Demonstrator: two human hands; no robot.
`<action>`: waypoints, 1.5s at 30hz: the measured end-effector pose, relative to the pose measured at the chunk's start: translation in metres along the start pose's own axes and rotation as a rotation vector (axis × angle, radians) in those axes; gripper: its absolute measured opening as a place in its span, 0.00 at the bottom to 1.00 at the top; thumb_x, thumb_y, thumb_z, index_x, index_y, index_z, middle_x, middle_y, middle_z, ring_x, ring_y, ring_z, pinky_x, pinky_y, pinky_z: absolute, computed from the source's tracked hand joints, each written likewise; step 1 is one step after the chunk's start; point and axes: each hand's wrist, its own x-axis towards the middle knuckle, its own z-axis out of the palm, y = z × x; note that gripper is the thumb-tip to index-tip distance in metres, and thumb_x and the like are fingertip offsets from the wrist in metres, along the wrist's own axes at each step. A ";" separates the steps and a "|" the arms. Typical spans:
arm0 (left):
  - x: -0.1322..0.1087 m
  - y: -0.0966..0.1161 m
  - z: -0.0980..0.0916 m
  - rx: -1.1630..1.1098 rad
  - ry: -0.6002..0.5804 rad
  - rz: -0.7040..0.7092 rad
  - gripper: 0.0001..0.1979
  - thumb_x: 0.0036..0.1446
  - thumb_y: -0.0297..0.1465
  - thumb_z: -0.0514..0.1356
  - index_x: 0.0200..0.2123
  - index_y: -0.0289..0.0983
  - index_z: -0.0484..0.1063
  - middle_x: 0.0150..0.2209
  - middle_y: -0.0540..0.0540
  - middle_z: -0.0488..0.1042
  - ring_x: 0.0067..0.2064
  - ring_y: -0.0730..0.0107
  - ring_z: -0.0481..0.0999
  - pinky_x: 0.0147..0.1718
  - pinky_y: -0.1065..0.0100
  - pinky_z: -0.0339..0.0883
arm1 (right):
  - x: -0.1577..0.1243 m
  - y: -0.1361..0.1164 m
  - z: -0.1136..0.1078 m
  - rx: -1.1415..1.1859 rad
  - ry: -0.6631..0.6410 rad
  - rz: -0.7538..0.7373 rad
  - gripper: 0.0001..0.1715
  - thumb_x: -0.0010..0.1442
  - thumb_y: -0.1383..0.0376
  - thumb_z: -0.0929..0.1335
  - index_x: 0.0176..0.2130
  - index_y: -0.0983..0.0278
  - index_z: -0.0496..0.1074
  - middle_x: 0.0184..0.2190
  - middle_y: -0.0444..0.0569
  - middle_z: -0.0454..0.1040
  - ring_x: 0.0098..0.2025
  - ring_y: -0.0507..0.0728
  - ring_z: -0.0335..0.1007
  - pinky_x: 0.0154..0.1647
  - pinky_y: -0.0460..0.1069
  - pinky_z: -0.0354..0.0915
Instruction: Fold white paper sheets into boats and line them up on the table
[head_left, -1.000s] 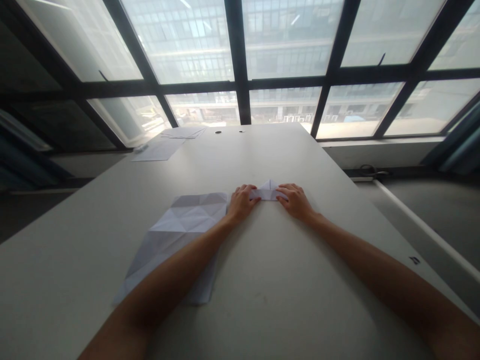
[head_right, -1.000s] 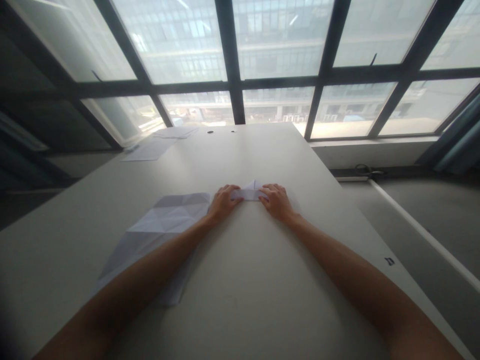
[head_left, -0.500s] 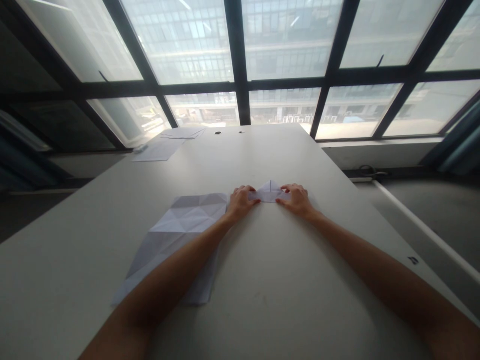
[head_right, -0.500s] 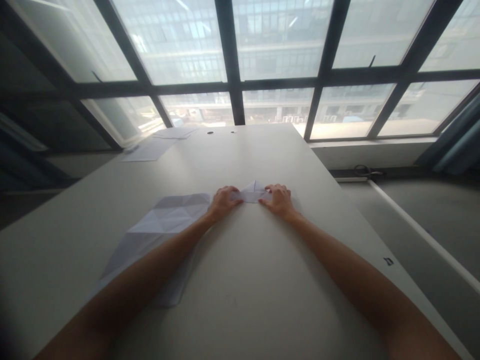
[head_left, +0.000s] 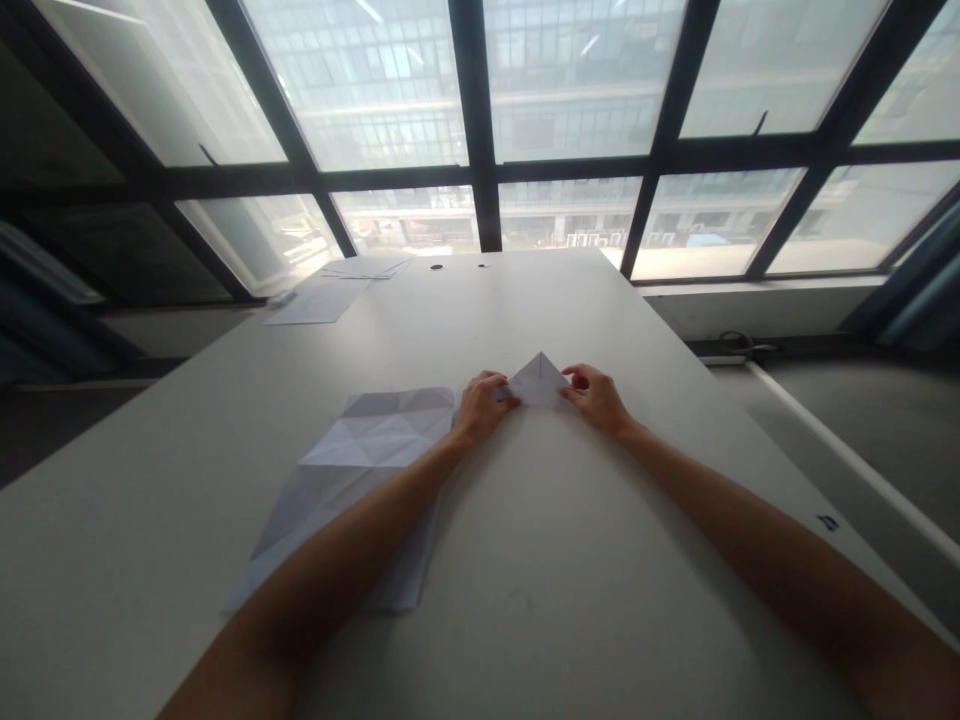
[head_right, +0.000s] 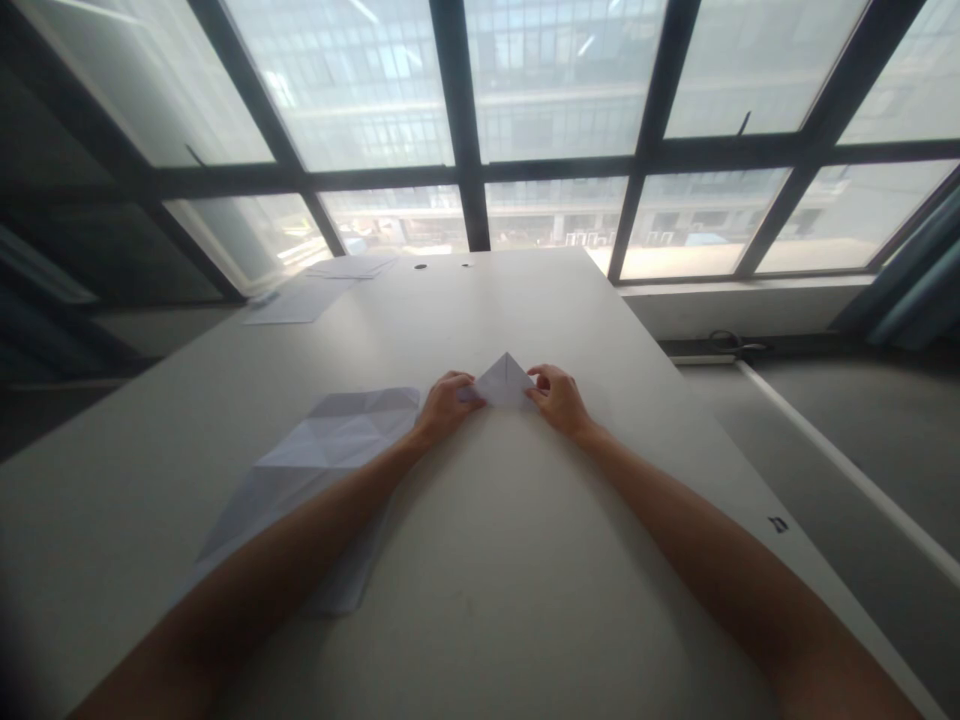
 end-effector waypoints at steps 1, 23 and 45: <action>0.000 0.001 0.000 0.009 -0.007 -0.006 0.13 0.49 0.31 0.70 0.41 0.39 0.78 0.46 0.43 0.77 0.48 0.58 0.76 0.52 0.61 0.68 | -0.001 -0.001 -0.001 -0.067 -0.010 -0.008 0.14 0.55 0.64 0.71 0.43 0.63 0.75 0.32 0.47 0.73 0.34 0.56 0.69 0.40 0.50 0.66; -0.001 0.002 0.001 0.032 0.094 -0.032 0.06 0.49 0.31 0.70 0.33 0.40 0.80 0.46 0.43 0.71 0.50 0.57 0.70 0.54 0.56 0.65 | 0.001 -0.002 -0.003 0.188 0.039 0.060 0.11 0.53 0.60 0.71 0.36 0.63 0.72 0.31 0.46 0.75 0.35 0.58 0.73 0.39 0.52 0.67; 0.005 0.004 0.002 -0.575 0.230 -0.099 0.25 0.53 0.37 0.68 0.51 0.39 0.63 0.40 0.49 0.71 0.37 0.70 0.76 0.35 0.69 0.74 | 0.000 -0.004 -0.005 0.227 0.099 0.020 0.10 0.56 0.60 0.69 0.36 0.63 0.72 0.32 0.46 0.75 0.36 0.58 0.72 0.39 0.51 0.66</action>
